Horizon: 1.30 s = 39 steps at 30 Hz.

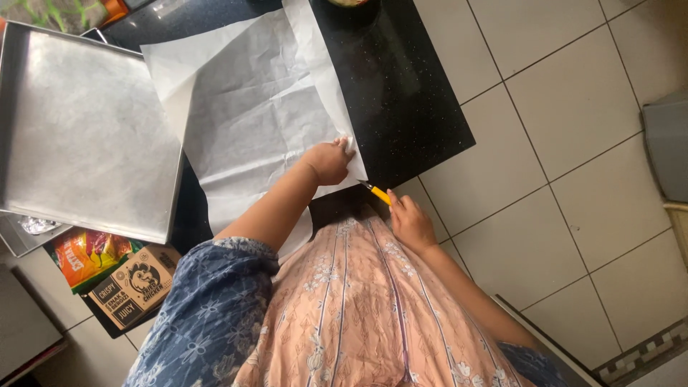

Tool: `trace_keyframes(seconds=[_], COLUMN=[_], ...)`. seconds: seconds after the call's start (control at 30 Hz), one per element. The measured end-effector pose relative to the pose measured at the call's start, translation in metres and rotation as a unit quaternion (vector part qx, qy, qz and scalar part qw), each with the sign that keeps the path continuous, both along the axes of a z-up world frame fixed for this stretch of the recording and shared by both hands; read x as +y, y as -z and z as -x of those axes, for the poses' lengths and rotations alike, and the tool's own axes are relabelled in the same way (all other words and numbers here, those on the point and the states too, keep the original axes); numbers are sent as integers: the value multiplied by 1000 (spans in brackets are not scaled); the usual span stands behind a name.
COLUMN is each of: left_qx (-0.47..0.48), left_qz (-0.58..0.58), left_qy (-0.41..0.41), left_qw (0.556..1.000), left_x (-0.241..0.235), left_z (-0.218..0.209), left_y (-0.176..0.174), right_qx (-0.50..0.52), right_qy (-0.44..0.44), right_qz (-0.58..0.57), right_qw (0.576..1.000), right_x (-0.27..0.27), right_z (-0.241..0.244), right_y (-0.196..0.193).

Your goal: Cutting parchment paper to size and lining a metal baking tray, then cleaning a kitchen scale.

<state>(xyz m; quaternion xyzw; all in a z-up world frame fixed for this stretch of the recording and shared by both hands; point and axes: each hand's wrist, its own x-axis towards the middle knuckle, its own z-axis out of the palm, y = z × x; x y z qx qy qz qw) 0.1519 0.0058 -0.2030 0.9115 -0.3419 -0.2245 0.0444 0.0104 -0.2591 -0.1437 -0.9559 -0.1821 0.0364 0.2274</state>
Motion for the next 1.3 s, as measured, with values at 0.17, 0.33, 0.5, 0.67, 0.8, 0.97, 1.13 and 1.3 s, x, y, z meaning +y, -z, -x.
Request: trace_keyframes(seconds=[0.17,0.33,0.5,0.67,0.8,0.97,1.13,1.3], left_qx=[29,-179,-140,-141,-97,-85,-50,-116], left_qz=[-17,166,100,69,48,22,-1,45], left_qy=[-80,-127,-161,-158,-149,-133,-124,-122], left_qw=[996,961,972,975,983,987,991,985], left_x=[-7,-4,-3,-2,-2,-2,2,2], left_z=[-3,0,3,0,-1,-2,-5,-1], left_y=[-54,-24,-3,-12,-32,-50,-46,-22], right_qx=[-9,3,19,0,6,-8,-7,-16], right_qy=[34,59,61,59,55,50,22,12], right_qz=[-10,-17,-28,-21,-13,-11,-1,-21], right_qw=[999,998,998,998,998,999,1000,1000], right_x=[9,15,23,15,10,7,0,4], right_z=[14,21,18,21,23,17,11,6], right_y=[22,35,47,55,56,57,59,63])
